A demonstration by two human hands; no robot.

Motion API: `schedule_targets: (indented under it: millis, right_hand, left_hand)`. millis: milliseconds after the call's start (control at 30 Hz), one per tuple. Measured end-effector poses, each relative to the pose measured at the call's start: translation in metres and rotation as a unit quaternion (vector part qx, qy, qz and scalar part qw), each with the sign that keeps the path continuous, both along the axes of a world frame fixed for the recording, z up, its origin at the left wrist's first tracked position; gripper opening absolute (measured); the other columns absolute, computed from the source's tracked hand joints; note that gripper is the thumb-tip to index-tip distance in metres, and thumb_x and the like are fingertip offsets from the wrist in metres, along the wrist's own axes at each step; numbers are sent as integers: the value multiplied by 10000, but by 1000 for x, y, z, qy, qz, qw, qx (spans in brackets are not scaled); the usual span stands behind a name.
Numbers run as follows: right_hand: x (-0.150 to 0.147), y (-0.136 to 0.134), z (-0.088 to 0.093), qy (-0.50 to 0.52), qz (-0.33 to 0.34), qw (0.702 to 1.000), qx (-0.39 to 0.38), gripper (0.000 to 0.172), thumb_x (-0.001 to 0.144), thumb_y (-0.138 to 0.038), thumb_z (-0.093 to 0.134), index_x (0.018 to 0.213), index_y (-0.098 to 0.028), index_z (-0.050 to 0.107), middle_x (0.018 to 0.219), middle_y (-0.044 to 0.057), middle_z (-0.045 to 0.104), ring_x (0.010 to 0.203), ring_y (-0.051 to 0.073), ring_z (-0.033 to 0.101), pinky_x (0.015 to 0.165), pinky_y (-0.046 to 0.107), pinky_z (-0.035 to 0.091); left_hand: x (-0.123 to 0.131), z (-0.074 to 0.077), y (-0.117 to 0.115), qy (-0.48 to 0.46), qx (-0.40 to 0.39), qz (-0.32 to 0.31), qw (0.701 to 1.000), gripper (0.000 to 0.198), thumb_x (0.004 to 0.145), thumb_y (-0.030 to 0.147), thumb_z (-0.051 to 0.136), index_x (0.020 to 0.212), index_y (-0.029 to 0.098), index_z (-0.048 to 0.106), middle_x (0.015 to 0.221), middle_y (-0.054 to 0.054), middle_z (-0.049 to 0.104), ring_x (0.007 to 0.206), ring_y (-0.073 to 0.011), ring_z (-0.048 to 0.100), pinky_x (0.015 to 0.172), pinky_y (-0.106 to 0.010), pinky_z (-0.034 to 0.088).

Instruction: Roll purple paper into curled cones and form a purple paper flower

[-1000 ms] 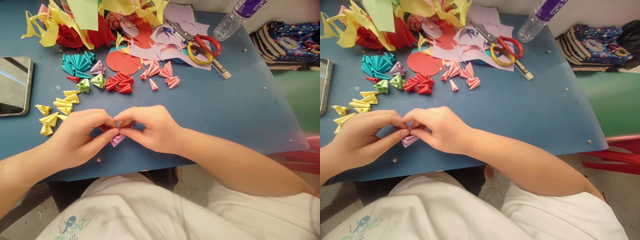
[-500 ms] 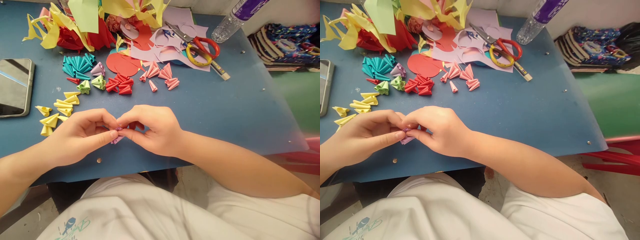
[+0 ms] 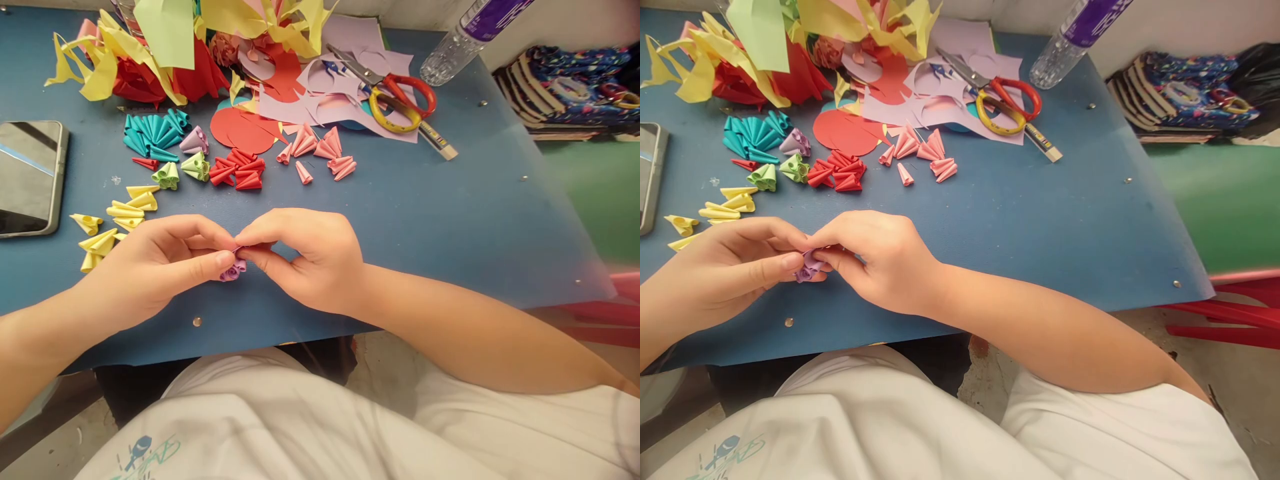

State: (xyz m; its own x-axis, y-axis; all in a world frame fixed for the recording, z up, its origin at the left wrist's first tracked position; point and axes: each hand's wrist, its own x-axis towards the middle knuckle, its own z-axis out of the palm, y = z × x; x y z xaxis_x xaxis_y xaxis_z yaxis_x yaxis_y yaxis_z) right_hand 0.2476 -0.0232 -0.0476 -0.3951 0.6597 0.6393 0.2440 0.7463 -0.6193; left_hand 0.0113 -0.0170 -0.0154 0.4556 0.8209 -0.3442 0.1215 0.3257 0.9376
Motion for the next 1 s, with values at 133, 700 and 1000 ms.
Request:
schedule_targets:
  millis: [133, 700, 1000]
  right_hand:
    - [-1, -1, 3, 1, 6, 1000, -1, 112, 1027, -106, 689, 1063, -177, 768, 1011, 3, 864, 937, 98, 816, 911, 209, 664]
    - [-1, 2, -4, -11, 13, 997, 70, 122, 1034, -89, 648, 1020, -199, 699, 972, 4, 836, 916, 99, 785, 884, 240, 657]
    - [-2, 1, -2, -30, -8, 998, 55, 120, 1027, -109, 620, 956, -199, 655, 882, -13, 795, 798, 95, 729, 797, 237, 621]
  left_hand:
    - [-2, 0, 2, -3, -28, -1, 1000, 243, 852, 422, 949, 927, 251, 793, 833, -8, 804, 817, -195, 779, 739, -254, 644]
    - [-1, -1, 4, -60, -118, -4, 991, 244, 822, 373, 971, 864, 230, 779, 834, -1, 753, 827, -172, 777, 822, -279, 686]
    - [0, 0, 3, -55, -128, -21, 990, 208, 829, 346, 961, 864, 227, 794, 856, -17, 777, 829, -170, 779, 832, -269, 678]
